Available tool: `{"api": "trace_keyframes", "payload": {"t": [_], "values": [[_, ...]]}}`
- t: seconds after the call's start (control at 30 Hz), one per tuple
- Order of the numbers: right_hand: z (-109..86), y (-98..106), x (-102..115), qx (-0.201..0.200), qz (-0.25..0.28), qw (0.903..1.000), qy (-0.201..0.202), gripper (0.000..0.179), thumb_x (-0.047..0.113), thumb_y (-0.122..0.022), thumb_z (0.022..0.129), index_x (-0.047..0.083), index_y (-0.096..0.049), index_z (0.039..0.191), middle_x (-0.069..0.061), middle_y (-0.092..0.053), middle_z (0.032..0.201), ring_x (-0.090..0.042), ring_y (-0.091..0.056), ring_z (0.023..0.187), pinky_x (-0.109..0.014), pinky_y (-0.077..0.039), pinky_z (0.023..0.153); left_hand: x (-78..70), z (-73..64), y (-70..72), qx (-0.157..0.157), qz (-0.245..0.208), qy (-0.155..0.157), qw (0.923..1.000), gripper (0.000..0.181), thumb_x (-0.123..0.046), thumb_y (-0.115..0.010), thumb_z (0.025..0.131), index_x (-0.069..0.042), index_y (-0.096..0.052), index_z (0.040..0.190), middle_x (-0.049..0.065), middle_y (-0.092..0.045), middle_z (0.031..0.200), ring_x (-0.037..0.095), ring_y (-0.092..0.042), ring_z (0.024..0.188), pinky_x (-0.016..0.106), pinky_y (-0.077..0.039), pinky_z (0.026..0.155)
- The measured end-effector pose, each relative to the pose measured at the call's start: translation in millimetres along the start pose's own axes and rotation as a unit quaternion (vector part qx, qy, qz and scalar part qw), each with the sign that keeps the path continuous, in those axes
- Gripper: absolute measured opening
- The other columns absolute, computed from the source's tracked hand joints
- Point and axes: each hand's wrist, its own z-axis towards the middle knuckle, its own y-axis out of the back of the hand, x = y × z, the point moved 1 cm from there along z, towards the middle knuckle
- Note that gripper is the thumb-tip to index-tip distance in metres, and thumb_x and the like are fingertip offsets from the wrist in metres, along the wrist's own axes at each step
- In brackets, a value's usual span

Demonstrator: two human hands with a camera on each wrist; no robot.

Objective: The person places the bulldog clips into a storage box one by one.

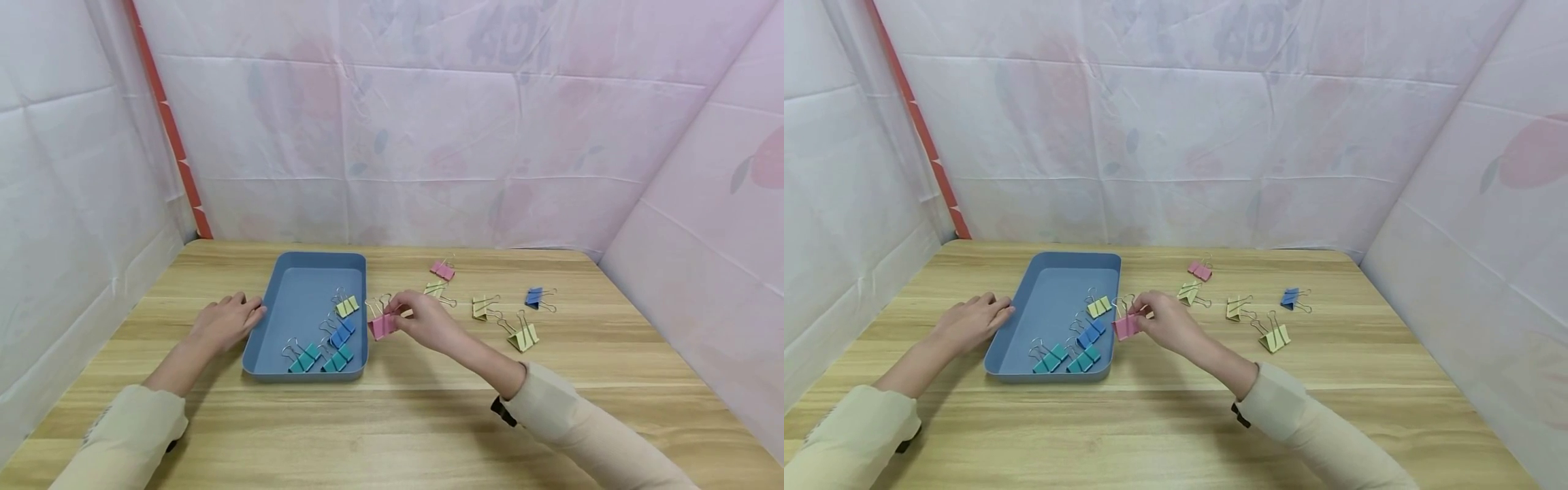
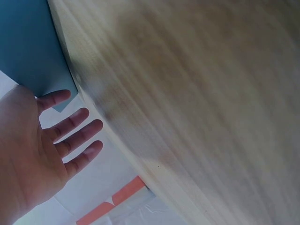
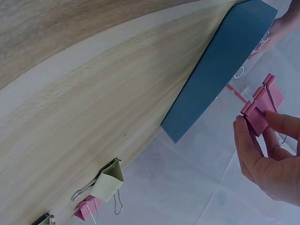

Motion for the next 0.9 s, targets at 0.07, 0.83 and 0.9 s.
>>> {"api": "trace_keyframes", "payload": {"t": [0.07, 0.83, 0.9], "values": [[1.5, -1, 1, 0.000, 0.003, 1.0000, -0.001, 0.012, -0.008, -0.058, 0.081, 0.000, -0.064, 0.086, -0.007, -0.062, 0.089, -0.022, -0.061, 0.086, -0.023, -0.051, 0.069, 0.0, 0.6, 0.2, -0.001, 0.001, 0.000, 1.0000, 0.051, -0.036, -0.033, 0.099, 0.002, -0.048, 0.129, 0.031, -0.045, 0.121, 0.048, -0.044, 0.109, 0.061, -0.035, 0.086], [15.2, -14, 12, 0.002, 0.012, 0.9999, 0.012, 0.011, -0.008, -0.059, 0.082, -0.001, -0.065, 0.087, -0.009, -0.062, 0.093, -0.020, -0.060, 0.084, -0.021, -0.051, 0.068, -0.6, 0.7, 0.8, 0.001, 0.001, -0.003, 1.0000, 0.051, -0.036, -0.033, 0.099, 0.002, -0.049, 0.129, 0.031, -0.046, 0.119, 0.047, -0.045, 0.108, 0.061, -0.036, 0.085], [16.4, -15, 13, 0.002, 0.012, 0.9999, 0.012, 0.011, -0.008, -0.059, 0.082, -0.001, -0.065, 0.087, -0.009, -0.062, 0.093, -0.020, -0.061, 0.085, -0.021, -0.051, 0.068, -0.8, 0.5, 0.8, 0.001, 0.001, -0.003, 1.0000, 0.051, -0.037, -0.033, 0.099, 0.002, -0.049, 0.129, 0.031, -0.046, 0.119, 0.047, -0.045, 0.107, 0.060, -0.036, 0.085]]}}
